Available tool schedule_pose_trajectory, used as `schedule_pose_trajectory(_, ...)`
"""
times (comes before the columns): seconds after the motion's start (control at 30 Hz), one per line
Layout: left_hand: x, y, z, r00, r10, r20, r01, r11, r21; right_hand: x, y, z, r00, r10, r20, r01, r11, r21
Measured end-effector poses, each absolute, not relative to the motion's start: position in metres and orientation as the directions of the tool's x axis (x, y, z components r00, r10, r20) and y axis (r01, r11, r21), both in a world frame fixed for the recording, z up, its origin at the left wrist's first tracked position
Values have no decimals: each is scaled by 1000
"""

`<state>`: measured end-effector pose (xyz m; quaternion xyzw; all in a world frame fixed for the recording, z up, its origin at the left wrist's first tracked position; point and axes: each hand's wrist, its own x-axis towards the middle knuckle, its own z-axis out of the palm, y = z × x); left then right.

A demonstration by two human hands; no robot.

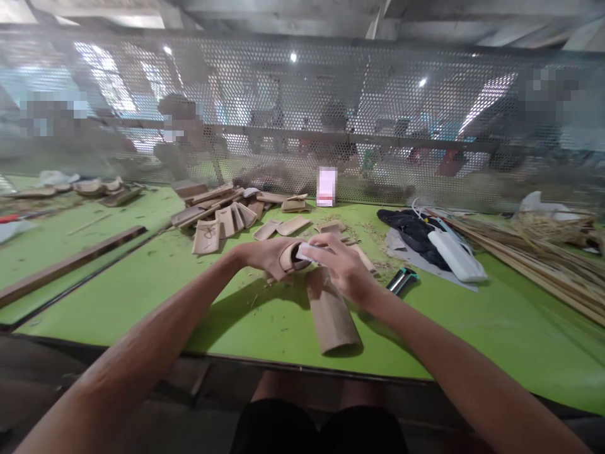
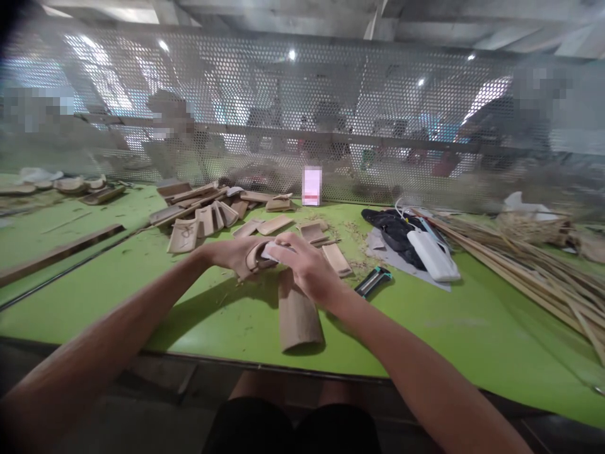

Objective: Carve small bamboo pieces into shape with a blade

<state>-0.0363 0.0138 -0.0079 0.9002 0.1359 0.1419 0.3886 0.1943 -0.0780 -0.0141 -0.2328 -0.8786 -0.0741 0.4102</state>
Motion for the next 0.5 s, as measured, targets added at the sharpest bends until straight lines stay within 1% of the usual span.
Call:
schedule_pose_trajectory(0.1,-35,14,-8,924,352,150,141,-677,723,193,-82,-10,-596,422,683,550,835,-36)
schedule_pose_trajectory(0.17,-35,13,-6,921,355,158,145,-692,708,191,-86,-6,-617,448,647,573,820,-21)
schedule_pose_trajectory(0.3,-32,11,-4,919,349,185,125,-703,700,189,-91,0,-649,455,610,585,811,17)
schedule_pose_trajectory(0.4,-29,9,-6,923,346,166,132,-692,710,187,-94,-1,-657,463,595,597,802,35)
schedule_pose_trajectory(0.5,-27,5,-7,931,336,144,145,-701,698,184,-95,-5,-678,446,584,604,791,96)
